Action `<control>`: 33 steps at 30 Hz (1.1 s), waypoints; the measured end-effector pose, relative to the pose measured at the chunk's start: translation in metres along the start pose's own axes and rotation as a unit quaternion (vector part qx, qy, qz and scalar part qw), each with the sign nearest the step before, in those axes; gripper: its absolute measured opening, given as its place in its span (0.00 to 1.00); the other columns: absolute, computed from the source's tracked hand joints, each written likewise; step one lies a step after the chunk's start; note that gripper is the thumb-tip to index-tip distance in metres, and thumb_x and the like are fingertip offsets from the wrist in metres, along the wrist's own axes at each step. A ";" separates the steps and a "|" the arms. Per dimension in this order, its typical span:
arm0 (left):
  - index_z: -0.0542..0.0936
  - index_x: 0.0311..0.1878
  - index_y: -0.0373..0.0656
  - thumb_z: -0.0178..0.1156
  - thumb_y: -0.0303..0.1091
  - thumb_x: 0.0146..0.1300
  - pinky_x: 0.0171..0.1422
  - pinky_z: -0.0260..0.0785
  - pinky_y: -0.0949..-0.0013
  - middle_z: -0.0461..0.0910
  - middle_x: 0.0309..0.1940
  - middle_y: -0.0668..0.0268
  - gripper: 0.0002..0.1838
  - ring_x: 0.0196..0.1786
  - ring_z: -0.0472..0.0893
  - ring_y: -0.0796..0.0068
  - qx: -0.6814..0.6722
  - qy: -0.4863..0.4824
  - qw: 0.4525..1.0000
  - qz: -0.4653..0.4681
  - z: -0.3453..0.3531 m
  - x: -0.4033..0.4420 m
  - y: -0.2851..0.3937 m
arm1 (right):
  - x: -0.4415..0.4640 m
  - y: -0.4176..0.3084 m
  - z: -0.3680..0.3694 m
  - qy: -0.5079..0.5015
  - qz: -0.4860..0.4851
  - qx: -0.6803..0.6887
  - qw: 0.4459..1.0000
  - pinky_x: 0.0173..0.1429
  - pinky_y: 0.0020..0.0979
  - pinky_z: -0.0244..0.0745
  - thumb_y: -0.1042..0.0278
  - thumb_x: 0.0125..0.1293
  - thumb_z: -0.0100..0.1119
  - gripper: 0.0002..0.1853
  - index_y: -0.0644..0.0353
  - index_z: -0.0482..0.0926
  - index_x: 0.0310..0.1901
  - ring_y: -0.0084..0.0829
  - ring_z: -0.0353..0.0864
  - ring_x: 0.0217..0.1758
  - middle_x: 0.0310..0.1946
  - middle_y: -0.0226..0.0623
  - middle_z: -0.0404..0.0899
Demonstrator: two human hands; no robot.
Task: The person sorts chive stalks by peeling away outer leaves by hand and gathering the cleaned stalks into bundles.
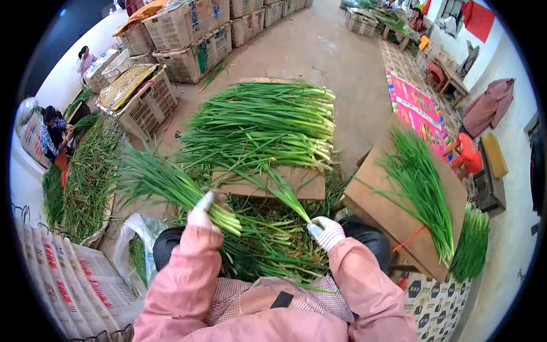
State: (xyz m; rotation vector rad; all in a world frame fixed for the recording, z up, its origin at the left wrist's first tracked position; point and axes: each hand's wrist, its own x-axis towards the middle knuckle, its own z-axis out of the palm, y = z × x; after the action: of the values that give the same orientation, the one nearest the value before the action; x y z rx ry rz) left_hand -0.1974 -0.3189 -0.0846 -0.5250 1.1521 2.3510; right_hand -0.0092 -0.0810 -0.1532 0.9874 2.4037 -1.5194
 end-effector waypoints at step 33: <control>0.76 0.36 0.45 0.68 0.25 0.45 0.30 0.69 0.68 0.76 0.27 0.70 0.14 0.26 0.75 0.73 0.146 -0.023 0.987 0.063 -0.009 -0.036 -0.098 | -0.020 -0.045 0.041 -0.148 -0.059 -0.239 0.958 0.42 0.37 0.71 0.49 0.47 0.56 0.22 0.60 0.78 0.36 0.45 0.77 0.37 0.32 0.49 0.77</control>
State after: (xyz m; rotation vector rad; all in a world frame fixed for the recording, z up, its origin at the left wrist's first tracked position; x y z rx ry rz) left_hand -0.1121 -0.2819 -0.1321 -0.2997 1.5139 2.2276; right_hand -0.0292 -0.1371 -0.1298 0.4858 2.4587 -0.9471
